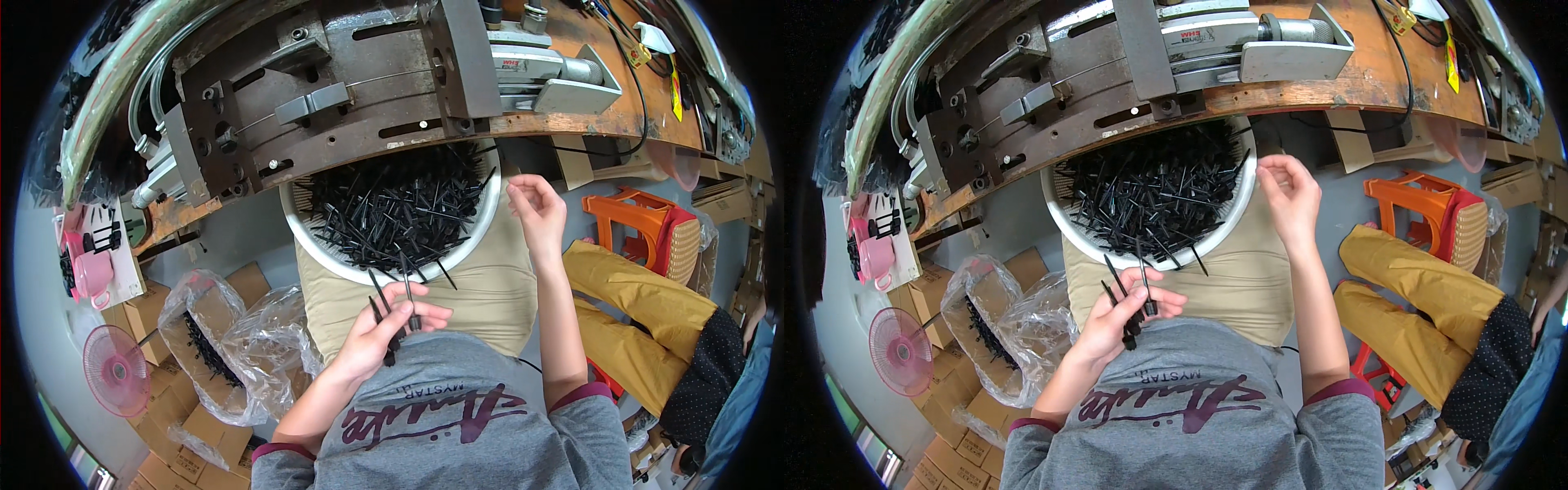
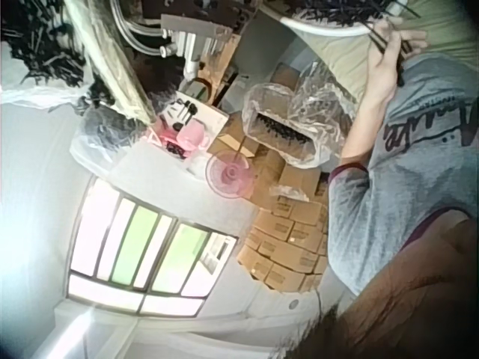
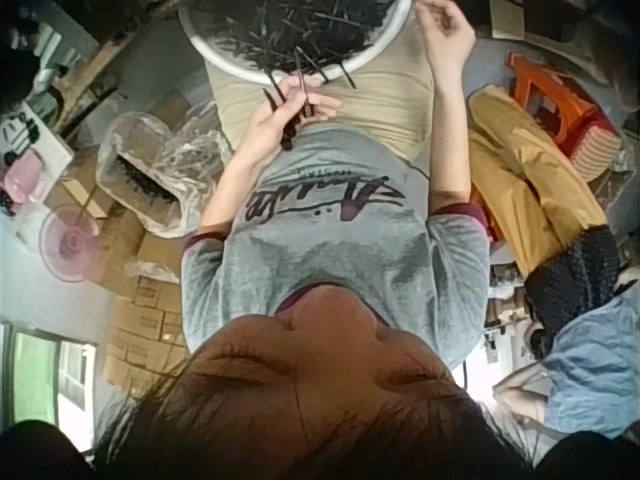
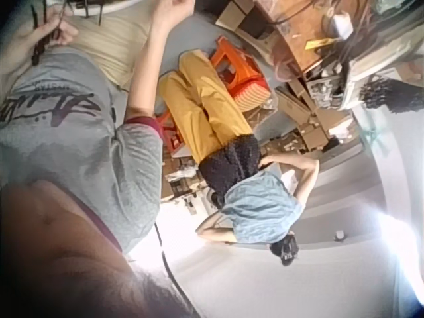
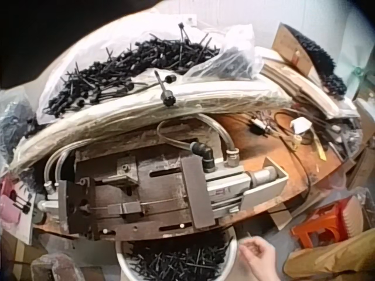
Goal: Sorting and grouping small black plastic components at an assembly workstation.
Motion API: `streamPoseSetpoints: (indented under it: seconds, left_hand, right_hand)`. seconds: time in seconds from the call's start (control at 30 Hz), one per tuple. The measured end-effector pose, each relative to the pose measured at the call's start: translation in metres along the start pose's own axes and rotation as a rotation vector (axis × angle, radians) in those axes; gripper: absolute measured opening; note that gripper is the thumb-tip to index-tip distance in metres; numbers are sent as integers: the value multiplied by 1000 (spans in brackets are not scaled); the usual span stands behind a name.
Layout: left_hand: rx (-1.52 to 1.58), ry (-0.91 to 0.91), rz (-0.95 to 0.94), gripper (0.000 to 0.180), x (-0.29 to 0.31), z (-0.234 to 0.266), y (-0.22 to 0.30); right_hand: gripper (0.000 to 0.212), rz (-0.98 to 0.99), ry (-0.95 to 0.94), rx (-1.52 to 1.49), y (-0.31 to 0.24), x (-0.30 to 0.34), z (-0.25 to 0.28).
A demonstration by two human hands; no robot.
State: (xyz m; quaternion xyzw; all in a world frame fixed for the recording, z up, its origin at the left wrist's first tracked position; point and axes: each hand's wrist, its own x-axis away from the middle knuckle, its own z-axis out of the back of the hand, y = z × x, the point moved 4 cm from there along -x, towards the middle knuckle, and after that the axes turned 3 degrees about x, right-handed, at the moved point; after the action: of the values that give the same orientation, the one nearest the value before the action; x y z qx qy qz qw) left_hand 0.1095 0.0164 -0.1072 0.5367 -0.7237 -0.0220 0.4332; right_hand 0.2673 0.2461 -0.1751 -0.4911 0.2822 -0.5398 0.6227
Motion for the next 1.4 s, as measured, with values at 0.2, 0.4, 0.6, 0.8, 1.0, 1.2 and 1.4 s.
streamPoseSetpoints:
  seconds: [0.2,0.4,0.6,0.8,1.0,1.2,1.4]
  left_hand:
    - [-21,-57,41,15,12,1,-11]
    - [-77,-71,-10,29,13,3,-15]
    - [-93,21,-21,30,15,4,-9]
    - [-71,115,-111,25,13,14,-10]
    - [-8,289,-165,26,-2,25,6]
    - [-75,217,-165,31,-19,3,16]
    - [-78,120,-153,22,-12,-6,17]
  right_hand:
    - [15,212,-14,351,-12,-28,-23]
    - [23,238,-71,325,-17,-46,-65]
    - [31,187,-136,643,-3,-64,-90]
    - [27,514,49,550,-14,-45,-76]
    - [25,1079,15,414,-68,52,-37]
    - [15,1393,-245,361,-112,126,-27]
    - [14,1456,-314,383,-115,138,-30]
